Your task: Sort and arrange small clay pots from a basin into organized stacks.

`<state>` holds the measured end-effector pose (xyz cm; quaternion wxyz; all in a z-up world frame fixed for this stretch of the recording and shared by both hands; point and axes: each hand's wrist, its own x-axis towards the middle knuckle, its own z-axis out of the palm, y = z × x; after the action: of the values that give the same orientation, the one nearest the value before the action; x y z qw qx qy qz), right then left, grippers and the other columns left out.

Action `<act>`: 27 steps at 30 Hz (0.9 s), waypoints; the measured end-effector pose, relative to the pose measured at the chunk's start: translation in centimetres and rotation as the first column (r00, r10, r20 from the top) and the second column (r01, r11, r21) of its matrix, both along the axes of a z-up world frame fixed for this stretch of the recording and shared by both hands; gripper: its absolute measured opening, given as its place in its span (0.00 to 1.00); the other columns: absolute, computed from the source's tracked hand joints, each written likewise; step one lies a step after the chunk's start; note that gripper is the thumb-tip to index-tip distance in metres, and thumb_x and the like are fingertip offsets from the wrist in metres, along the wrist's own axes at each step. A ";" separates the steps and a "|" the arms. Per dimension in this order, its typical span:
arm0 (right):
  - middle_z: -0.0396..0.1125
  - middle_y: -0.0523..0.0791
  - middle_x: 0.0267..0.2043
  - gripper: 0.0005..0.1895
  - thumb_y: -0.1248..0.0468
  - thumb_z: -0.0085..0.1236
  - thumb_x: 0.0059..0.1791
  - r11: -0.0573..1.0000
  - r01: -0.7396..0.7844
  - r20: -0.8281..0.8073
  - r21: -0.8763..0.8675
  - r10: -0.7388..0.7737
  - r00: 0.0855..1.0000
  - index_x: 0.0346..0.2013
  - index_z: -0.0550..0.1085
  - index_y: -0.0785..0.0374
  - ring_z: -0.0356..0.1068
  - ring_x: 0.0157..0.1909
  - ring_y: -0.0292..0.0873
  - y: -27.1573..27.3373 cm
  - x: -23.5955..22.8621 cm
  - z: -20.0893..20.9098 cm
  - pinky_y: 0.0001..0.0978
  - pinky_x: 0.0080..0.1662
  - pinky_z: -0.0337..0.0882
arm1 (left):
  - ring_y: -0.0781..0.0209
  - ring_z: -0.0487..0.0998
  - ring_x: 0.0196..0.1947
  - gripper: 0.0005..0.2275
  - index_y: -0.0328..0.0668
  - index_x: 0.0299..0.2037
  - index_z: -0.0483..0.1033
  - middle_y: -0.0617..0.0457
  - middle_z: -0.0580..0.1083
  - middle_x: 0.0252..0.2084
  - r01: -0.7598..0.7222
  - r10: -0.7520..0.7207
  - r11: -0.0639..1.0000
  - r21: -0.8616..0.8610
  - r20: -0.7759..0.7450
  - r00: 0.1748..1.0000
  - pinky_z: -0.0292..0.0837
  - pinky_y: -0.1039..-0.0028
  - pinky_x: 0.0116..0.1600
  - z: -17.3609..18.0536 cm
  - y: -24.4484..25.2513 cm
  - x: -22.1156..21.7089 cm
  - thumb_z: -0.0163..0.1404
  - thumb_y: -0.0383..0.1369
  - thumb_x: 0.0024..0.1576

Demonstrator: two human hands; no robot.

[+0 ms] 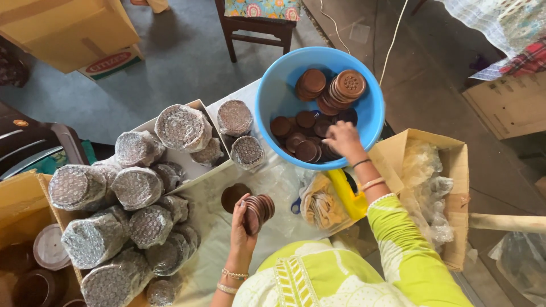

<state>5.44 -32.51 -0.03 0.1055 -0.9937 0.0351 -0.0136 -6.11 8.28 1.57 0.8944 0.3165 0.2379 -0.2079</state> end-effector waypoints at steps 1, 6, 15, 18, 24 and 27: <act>0.66 0.47 0.42 0.16 0.51 0.71 0.41 1.000 -0.001 0.000 -0.001 0.001 1.000 0.34 0.76 0.55 0.65 0.50 0.56 1.2 0.4 0.1 0.48 0.52 0.68 | 0.69 0.76 0.47 0.17 0.46 0.59 0.71 0.62 0.74 0.45 -0.001 0.001 1.000 -0.001 0.000 1.000 0.74 0.73 0.51 -0.5 0.0 0.1 0.48 0.36 0.60; 0.66 0.50 0.43 0.24 0.54 0.72 0.35 0.977 -0.176 0.000 0.119 0.177 0.984 0.41 0.76 0.58 0.65 0.49 0.58 5.4 1.3 -0.7 0.48 0.50 0.69 | 0.67 0.75 0.47 0.14 0.43 0.58 0.73 0.57 0.74 0.47 -0.023 0.021 0.999 0.040 0.040 0.999 0.73 0.74 0.52 -2.7 0.3 0.4 0.49 0.35 0.63; 0.73 0.48 0.38 0.11 0.62 0.66 0.49 0.852 -0.052 0.078 0.522 0.013 0.997 0.42 0.75 0.61 0.75 0.40 0.52 6.0 -0.5 2.7 0.38 0.42 0.73 | 0.68 0.75 0.49 0.13 0.42 0.54 0.74 0.58 0.75 0.48 -0.087 0.086 0.989 0.116 0.008 0.996 0.73 0.74 0.53 -4.1 -1.0 1.6 0.52 0.35 0.61; 0.72 0.43 0.36 0.11 0.62 0.64 0.52 0.622 0.024 -0.009 0.782 -0.028 1.000 0.44 0.74 0.63 0.71 0.36 0.41 8.7 -1.8 3.5 0.32 0.37 0.71 | 0.66 0.74 0.47 0.13 0.41 0.54 0.76 0.56 0.74 0.46 -0.093 0.092 0.991 0.097 0.010 0.996 0.71 0.72 0.53 -5.9 -1.4 1.4 0.52 0.35 0.63; 0.72 0.40 0.35 0.12 0.61 0.61 0.51 0.408 0.060 -0.183 0.911 0.269 0.945 0.47 0.74 0.62 0.71 0.36 0.31 19.6 -6.6 9.7 0.28 0.38 0.74 | 0.62 0.78 0.51 0.17 0.38 0.54 0.75 0.54 0.78 0.50 -0.111 0.107 0.993 -0.038 -0.077 0.991 0.74 0.71 0.57 -3.6 -2.5 2.3 0.46 0.41 0.63; 0.71 0.45 0.39 0.15 0.61 0.63 0.48 0.620 -0.181 -0.029 0.763 0.312 0.950 0.47 0.74 0.63 0.70 0.44 0.41 22.0 -7.9 9.0 0.35 0.48 0.73 | 0.58 0.79 0.50 0.19 0.36 0.56 0.74 0.50 0.79 0.49 -0.099 0.093 0.988 -0.116 -0.055 0.994 0.75 0.68 0.55 -4.7 -2.5 2.2 0.45 0.43 0.64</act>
<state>-2.50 -10.56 8.97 0.5047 -0.8531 -0.0911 0.0958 -3.89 5.77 -3.08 0.9145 0.2459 0.2621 -0.1859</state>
